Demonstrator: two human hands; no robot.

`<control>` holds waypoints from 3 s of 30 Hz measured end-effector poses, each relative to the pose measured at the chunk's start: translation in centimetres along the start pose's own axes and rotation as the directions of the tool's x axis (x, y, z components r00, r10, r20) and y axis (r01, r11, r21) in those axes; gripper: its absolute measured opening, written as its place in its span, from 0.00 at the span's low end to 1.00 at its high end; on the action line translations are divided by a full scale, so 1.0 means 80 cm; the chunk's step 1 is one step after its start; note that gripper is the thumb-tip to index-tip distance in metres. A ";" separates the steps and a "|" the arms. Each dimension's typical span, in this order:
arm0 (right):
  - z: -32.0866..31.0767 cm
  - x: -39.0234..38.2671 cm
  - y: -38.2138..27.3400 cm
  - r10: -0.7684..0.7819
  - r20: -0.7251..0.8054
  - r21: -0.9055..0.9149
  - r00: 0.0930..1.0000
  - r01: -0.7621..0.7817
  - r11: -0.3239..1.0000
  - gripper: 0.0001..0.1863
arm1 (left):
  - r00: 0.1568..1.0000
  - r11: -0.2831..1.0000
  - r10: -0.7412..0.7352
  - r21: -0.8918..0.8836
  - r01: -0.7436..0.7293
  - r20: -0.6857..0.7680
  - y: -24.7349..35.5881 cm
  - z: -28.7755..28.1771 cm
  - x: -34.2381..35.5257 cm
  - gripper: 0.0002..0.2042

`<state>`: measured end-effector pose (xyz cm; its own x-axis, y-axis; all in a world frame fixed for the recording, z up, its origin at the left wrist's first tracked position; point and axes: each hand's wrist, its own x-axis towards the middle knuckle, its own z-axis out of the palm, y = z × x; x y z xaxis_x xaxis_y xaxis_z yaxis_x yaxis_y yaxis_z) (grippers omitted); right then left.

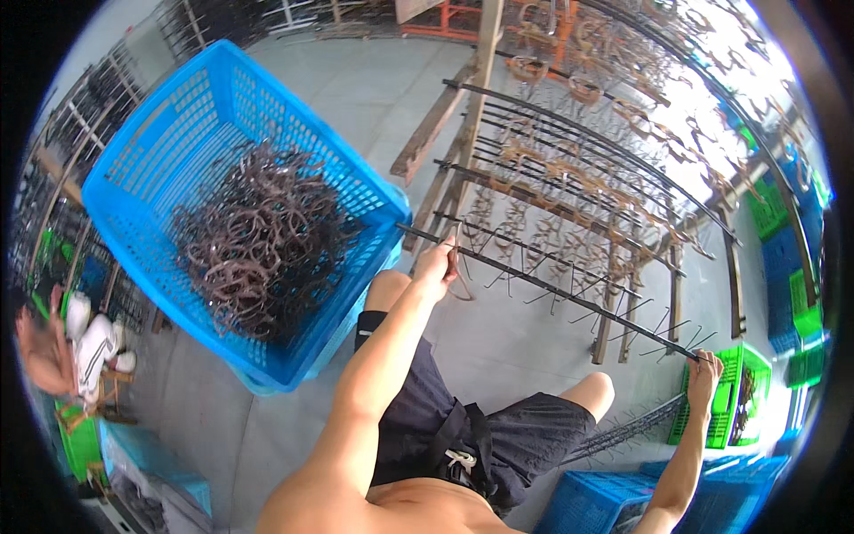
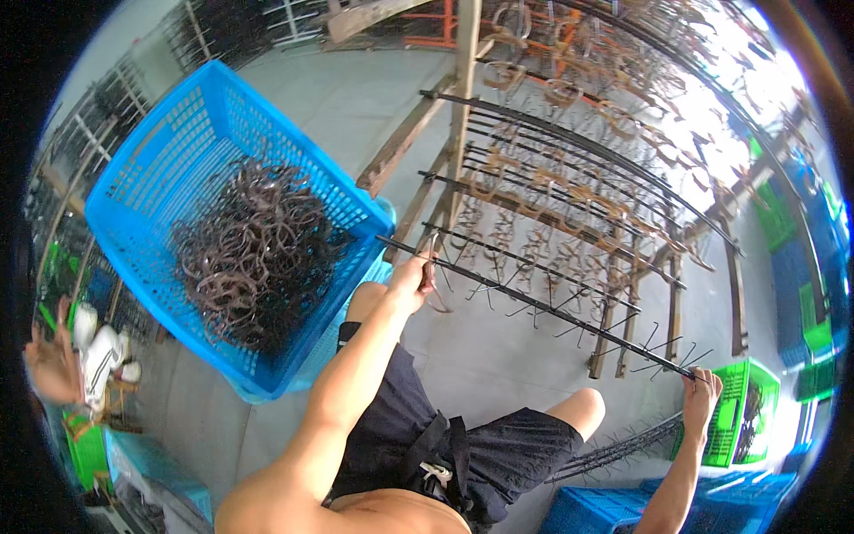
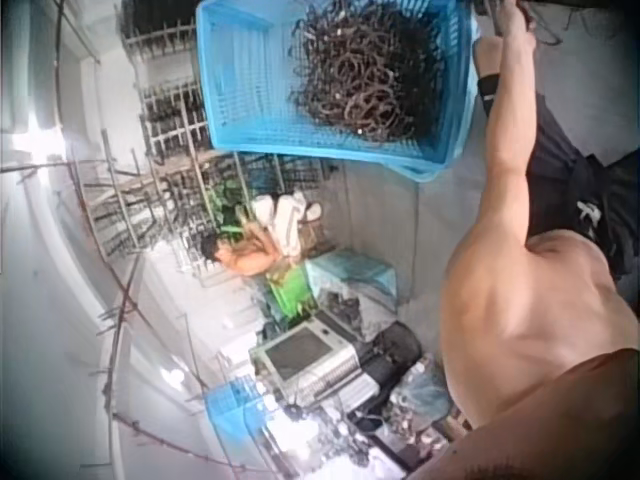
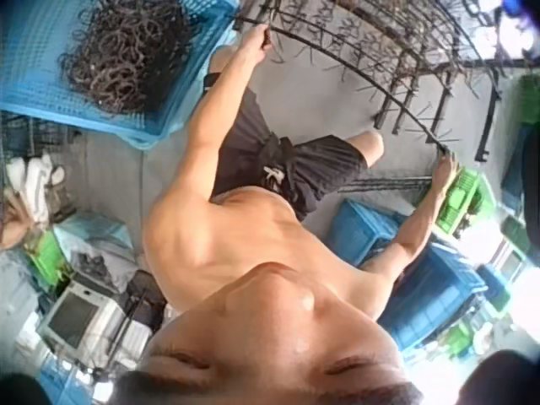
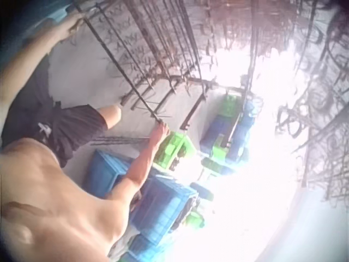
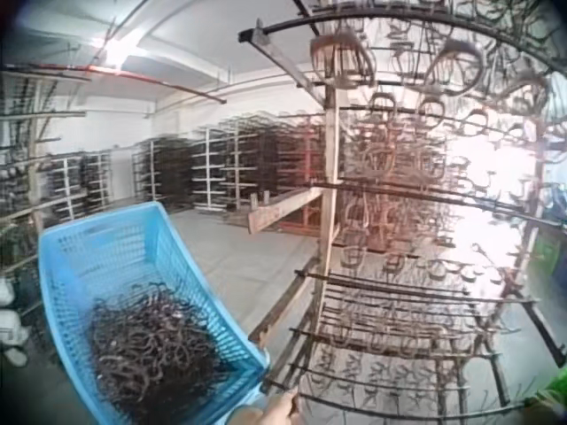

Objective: The person sits on the floor and repeatedly picks up pairs of eyeglasses from a blue basket. They hang each pair onto a multi-tiered metal rack, arranging them one by one.

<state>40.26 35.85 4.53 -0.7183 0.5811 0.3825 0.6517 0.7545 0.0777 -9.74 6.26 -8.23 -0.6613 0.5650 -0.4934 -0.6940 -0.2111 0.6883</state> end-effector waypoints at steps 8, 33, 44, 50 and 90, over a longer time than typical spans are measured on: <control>0.122 0.022 0.020 0.064 0.079 0.074 0.995 -0.070 0.995 0.11 | 0.994 0.999 0.004 0.036 0.000 -0.108 -0.019 -0.008 0.001 0.13; 0.165 0.022 0.017 0.198 0.157 -0.237 0.968 -0.158 0.959 0.16 | 0.969 0.991 -0.136 0.023 0.134 0.206 0.002 -0.037 -0.156 0.09; 0.197 0.010 0.038 0.225 0.183 -0.236 0.957 -0.180 0.955 0.18 | 0.924 0.980 -0.195 0.033 0.195 0.329 -0.027 -0.011 -0.156 0.07; 0.187 -0.043 -0.035 0.692 -0.207 -0.067 0.692 -0.716 0.695 0.25 | 0.907 0.988 -0.130 0.123 0.088 0.400 -0.034 -0.004 -0.167 0.06; 0.115 0.065 -0.064 0.864 0.390 0.921 0.319 -0.136 -0.366 0.06 | 0.909 -0.540 0.374 0.840 0.052 0.185 0.152 -0.215 -0.099 0.18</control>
<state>30.94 37.81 -2.39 0.2387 0.9561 -0.1701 -0.3648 -0.0741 -0.9282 -17.83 -14.55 -5.11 -0.8080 0.5818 -0.0931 0.5799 0.8132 0.0495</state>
